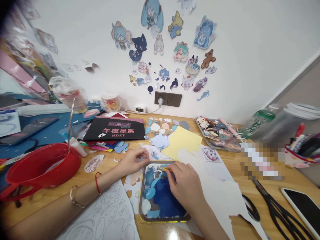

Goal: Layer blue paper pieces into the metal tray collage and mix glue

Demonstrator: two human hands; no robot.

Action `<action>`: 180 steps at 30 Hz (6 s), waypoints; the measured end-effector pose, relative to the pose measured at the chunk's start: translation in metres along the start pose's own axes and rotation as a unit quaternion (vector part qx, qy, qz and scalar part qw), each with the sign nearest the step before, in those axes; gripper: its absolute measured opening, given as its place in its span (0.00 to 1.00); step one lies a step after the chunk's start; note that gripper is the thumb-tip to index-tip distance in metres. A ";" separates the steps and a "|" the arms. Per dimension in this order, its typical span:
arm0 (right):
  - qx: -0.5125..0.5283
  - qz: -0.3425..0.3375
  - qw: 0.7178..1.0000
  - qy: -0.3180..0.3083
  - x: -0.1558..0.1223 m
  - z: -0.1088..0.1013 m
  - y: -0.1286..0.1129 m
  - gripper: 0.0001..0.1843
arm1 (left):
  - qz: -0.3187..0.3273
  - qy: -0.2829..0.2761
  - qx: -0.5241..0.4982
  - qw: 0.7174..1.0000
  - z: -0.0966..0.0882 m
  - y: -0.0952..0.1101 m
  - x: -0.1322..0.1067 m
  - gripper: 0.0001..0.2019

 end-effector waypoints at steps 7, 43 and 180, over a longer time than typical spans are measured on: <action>0.003 -0.020 1.000 0.014 0.001 -0.003 0.000 0.07 | -0.003 0.001 -0.007 1.000 0.001 0.000 0.000 0.01; -0.022 0.052 0.998 0.015 0.000 0.003 0.006 0.07 | -0.003 -0.002 0.001 1.000 0.000 0.000 -0.001 0.01; -0.118 -0.080 0.990 0.019 -0.008 0.001 0.007 0.15 | -0.041 -0.013 -0.013 0.999 0.002 -0.003 0.000 0.02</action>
Point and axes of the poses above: each hand's wrist, its own x-axis towards the middle knuckle, its own z-axis out of the palm, y = z × x, the point moved 4 cm from there along x, towards the middle knuckle, and after that the axes turned 3 degrees about -y, right-handed, at the moved point
